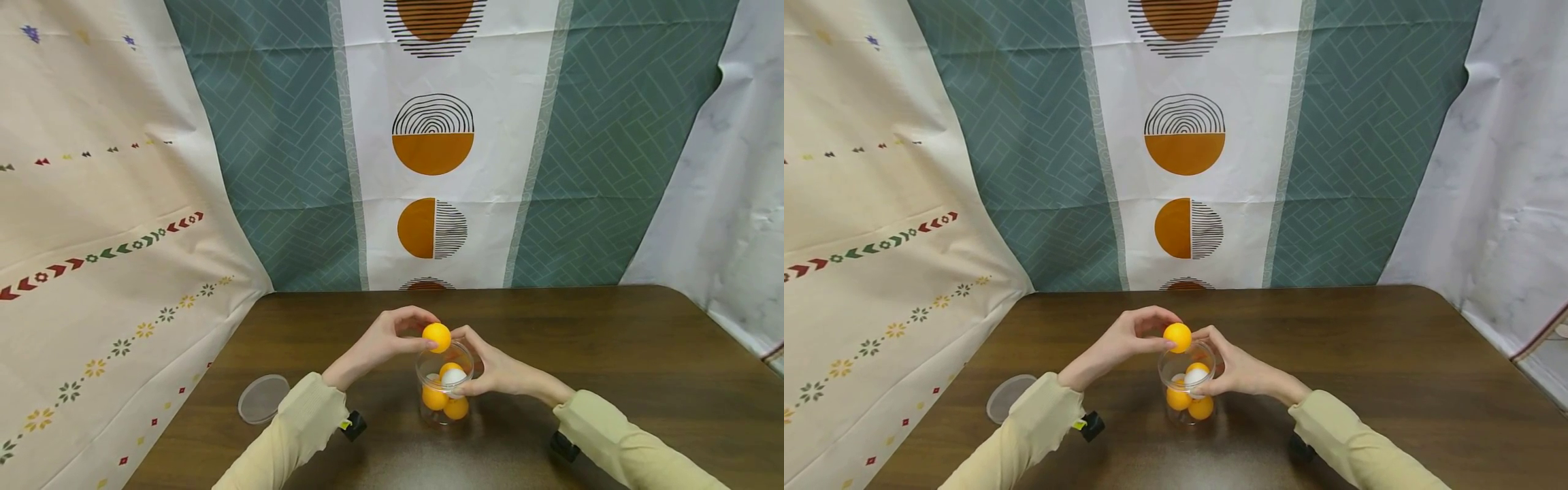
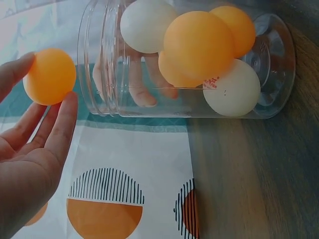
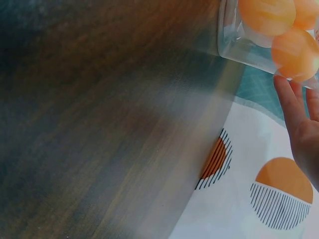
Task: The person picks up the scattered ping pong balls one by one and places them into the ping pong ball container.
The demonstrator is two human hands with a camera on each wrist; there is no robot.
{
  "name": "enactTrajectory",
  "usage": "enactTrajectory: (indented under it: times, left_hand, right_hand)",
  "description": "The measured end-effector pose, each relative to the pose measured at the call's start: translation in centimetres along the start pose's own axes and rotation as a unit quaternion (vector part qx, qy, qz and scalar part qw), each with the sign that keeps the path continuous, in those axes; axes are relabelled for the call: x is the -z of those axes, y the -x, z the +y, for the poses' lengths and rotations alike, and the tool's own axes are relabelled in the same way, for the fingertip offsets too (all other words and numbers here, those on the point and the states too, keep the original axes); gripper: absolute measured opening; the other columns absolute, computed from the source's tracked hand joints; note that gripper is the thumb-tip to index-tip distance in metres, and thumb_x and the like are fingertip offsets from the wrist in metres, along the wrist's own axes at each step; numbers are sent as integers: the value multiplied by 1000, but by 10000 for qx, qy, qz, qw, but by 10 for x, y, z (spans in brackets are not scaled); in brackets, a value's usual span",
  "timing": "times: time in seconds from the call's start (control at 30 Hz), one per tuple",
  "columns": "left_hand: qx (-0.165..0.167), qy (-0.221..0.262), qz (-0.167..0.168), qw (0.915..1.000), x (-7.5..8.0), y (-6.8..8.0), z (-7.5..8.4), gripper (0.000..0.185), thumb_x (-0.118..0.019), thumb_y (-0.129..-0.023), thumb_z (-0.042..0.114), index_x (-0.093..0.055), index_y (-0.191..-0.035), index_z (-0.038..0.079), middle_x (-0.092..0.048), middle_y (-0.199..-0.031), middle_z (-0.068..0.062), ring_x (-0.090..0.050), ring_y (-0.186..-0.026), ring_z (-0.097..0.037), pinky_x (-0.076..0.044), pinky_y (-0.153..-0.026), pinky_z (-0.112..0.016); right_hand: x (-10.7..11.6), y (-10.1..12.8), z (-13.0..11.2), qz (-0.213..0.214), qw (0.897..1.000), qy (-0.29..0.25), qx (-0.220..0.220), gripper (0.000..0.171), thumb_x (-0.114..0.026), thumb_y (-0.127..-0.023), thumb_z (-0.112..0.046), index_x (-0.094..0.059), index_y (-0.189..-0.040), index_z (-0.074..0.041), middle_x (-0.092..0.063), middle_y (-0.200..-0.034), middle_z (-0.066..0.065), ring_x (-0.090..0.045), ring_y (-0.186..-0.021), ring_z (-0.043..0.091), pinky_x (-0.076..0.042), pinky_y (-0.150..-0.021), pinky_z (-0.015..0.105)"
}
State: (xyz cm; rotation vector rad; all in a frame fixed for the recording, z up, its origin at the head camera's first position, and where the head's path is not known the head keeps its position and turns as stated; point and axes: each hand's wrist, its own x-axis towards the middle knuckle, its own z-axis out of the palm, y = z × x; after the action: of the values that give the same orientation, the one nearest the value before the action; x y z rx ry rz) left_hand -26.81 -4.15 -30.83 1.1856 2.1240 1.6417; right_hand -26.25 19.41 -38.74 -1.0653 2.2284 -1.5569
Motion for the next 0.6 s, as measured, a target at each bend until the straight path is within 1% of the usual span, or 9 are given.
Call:
enactTrajectory:
  times: [0.2, 0.33, 0.43, 0.6]
  left_hand:
    - [11, 81, -59, 9999, 1, 0, 3, 32, -63, -82, 0, -54, -112, -7, -57, -109, -16, -52, -101, -32, -45, -82, -33]
    - [25, 106, -96, 9999, 2, 0, 4, 34, -63, -82, -1, -53, -113, -7, -54, -112, -21, -48, -105, -35, -44, -84, -32]
    - [5, 89, -104, 9999, 2, 0, 4, 34, -63, -81, 0, -53, -113, -8, -52, -113, -24, -48, -105, -37, -44, -84, -32]
    - [-36, 101, -94, 9999, 2, -1, 3, 34, -63, -81, 0, -53, -113, -8, -52, -113, -24, -48, -104, -38, -44, -83, -32]
  right_hand:
    - [1, -1, 5, 5, 9999, -43, 149, 66, -71, -76, -17, -28, -126, -16, -39, -126, 8, -40, -113, 29, -42, -84, 45]
    - [0, -1, 4, 1, 9997, -59, 247, 67, -72, -76, -16, -29, -128, -16, -42, -126, 8, -43, -111, 28, -43, -81, 44]
    - [0, -1, 5, -3, 9996, -25, 287, 66, -71, -77, -17, -29, -128, -16, -42, -126, 8, -43, -110, 28, -44, -79, 44]
    - [0, -1, 5, -14, 9996, -33, 278, 66, -71, -77, -17, -28, -128, -15, -42, -126, 9, -42, -111, 28, -43, -79, 45]
